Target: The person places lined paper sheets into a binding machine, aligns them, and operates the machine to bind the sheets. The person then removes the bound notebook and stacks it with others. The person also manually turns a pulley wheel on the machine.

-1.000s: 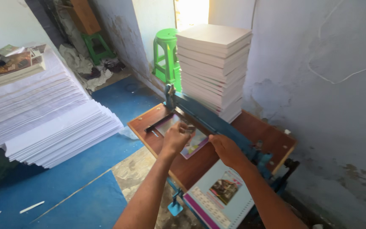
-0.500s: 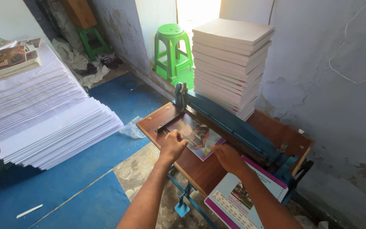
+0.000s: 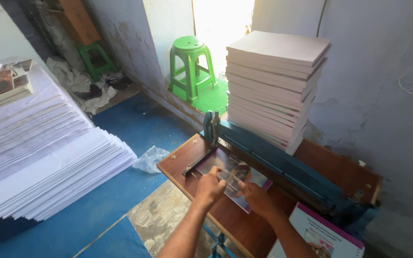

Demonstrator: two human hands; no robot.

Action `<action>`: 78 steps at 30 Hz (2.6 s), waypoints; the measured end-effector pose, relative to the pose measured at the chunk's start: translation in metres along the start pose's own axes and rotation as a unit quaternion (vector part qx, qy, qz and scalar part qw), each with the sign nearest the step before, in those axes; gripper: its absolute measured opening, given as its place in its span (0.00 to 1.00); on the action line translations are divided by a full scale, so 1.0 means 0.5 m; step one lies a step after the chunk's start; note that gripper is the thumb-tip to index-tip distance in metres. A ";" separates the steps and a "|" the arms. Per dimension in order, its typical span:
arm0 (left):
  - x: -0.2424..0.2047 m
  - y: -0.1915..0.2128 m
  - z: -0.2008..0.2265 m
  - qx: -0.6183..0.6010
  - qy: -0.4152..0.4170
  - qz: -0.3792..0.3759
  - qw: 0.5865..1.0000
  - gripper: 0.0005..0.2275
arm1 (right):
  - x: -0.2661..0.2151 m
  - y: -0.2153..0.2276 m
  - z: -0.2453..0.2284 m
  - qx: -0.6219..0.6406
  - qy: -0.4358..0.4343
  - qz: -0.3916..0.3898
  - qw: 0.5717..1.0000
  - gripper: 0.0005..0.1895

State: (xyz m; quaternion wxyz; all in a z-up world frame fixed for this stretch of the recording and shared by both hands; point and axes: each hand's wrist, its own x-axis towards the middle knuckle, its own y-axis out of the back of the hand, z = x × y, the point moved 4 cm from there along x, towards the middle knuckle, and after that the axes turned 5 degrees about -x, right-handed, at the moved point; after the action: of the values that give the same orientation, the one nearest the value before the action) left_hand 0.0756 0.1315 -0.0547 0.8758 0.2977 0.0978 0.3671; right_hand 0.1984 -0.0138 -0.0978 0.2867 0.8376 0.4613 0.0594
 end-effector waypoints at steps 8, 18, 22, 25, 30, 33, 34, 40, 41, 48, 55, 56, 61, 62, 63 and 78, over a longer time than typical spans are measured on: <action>0.075 -0.094 0.000 -0.190 -0.014 -0.166 0.968 0.16 | 0.081 -0.033 0.000 0.311 -0.112 0.006 0.944 0.33; 0.147 -0.075 -0.038 0.151 -0.127 -0.215 0.957 0.07 | 0.082 -0.016 0.197 0.238 -0.287 0.116 0.921 0.24; 0.150 -0.089 -0.066 0.157 -0.144 -0.267 0.940 0.07 | 0.045 -0.029 0.188 0.189 -0.341 0.160 0.907 0.22; 0.130 -0.119 -0.070 0.210 -0.205 -0.408 0.864 0.10 | 0.029 -0.026 0.148 0.067 -0.348 0.168 0.920 0.22; 0.133 -0.111 -0.093 0.146 -0.236 -0.421 0.864 0.10 | 0.032 -0.031 0.129 -0.063 -0.403 0.169 0.897 0.18; 0.155 -0.111 -0.104 0.170 -0.315 -0.352 0.865 0.10 | 0.040 -0.050 0.145 -0.088 -0.407 0.202 0.887 0.18; 0.166 -0.115 -0.109 0.175 -0.332 -0.345 0.861 0.11 | 0.046 -0.052 0.153 -0.093 -0.403 0.216 0.884 0.19; 0.202 -0.138 -0.144 0.202 -0.392 -0.358 0.823 0.16 | 0.060 -0.069 0.218 -0.012 -0.474 0.217 0.853 0.24; 0.202 -0.141 -0.147 0.202 -0.393 -0.362 0.821 0.16 | 0.060 -0.073 0.226 0.032 -0.476 0.235 0.847 0.23; 0.209 -0.122 -0.125 0.224 -0.410 -0.397 0.790 0.18 | 0.061 -0.085 0.261 0.307 -0.424 0.326 0.787 0.22; 0.220 -0.128 -0.122 0.227 -0.403 -0.414 0.784 0.21 | 0.049 -0.076 0.254 0.224 -0.425 0.339 0.809 0.19; 0.219 -0.131 -0.127 0.224 -0.411 -0.404 0.786 0.19 | 0.045 -0.077 0.248 0.232 -0.416 0.347 0.808 0.19; 0.225 -0.138 -0.141 0.208 -0.426 -0.398 0.785 0.19 | 0.041 -0.074 0.222 0.290 -0.402 0.367 0.787 0.18; 0.228 -0.137 -0.139 0.202 -0.430 -0.397 0.785 0.19 | 0.043 -0.072 0.219 0.286 -0.406 0.363 0.788 0.18; 0.228 -0.135 -0.141 0.201 -0.426 -0.401 0.786 0.20 | 0.041 -0.076 0.219 0.283 -0.411 0.359 0.789 0.17; 0.229 -0.138 -0.151 0.187 -0.435 -0.394 0.788 0.17 | 0.031 -0.060 0.216 0.285 -0.455 0.330 0.777 0.15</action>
State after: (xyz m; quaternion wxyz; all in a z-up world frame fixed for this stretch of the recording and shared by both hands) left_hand 0.1680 0.2079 -0.1510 0.8218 0.5190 -0.1176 -0.2036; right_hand 0.2243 -0.0346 -0.2060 0.1743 0.9113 -0.0315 -0.3717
